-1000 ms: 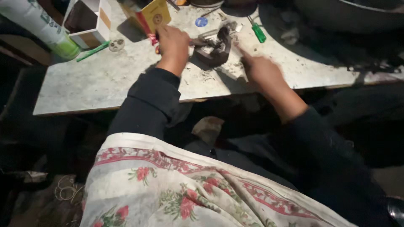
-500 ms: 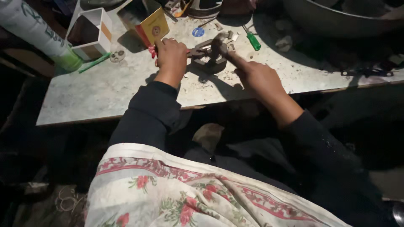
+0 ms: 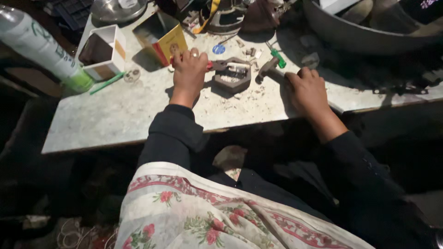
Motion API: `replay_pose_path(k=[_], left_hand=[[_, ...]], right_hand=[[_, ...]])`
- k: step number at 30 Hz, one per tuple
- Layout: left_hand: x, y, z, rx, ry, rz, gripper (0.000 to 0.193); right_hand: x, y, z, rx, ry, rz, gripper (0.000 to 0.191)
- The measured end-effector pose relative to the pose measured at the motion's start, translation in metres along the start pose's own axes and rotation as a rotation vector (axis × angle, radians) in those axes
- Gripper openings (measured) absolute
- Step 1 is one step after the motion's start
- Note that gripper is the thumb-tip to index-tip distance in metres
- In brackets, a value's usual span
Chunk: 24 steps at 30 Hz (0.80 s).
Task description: The person uses pliers and a hammer to repeatedly strike and shape a small white plastic electrical component on a cluttered workbench. The person also opens a small tin and handles a brown leather pouch during the process.
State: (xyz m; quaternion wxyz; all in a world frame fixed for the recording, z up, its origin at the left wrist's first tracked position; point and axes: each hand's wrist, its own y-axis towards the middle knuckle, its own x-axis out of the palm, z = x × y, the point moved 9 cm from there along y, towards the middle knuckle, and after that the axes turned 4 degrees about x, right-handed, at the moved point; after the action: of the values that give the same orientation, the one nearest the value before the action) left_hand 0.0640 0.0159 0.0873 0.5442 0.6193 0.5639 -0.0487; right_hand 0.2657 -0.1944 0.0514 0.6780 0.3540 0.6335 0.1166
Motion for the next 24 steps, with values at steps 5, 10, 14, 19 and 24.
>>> replay_pose_path(k=[5,10,14,19,24], left_hand=[[0.012,-0.007,-0.011,-0.072,-0.071,0.092,0.015],[0.019,-0.013,-0.021,-0.113,0.004,0.205,0.027],[0.037,-0.014,-0.019,-0.140,-0.329,0.015,0.039],[0.036,-0.018,-0.026,-0.210,-0.512,-0.047,0.046],[0.053,-0.030,-0.032,-0.258,-0.756,-0.338,0.038]], right_hand=[[0.020,0.035,-0.017,-0.011,0.364,-0.046,0.038],[0.083,0.083,-0.055,0.158,0.739,-0.309,0.053],[0.101,0.101,-0.077,0.080,0.831,-0.381,0.036],[0.092,0.089,-0.078,0.089,0.836,-0.394,0.030],[0.046,0.078,-0.108,-0.254,0.561,-0.142,0.051]])
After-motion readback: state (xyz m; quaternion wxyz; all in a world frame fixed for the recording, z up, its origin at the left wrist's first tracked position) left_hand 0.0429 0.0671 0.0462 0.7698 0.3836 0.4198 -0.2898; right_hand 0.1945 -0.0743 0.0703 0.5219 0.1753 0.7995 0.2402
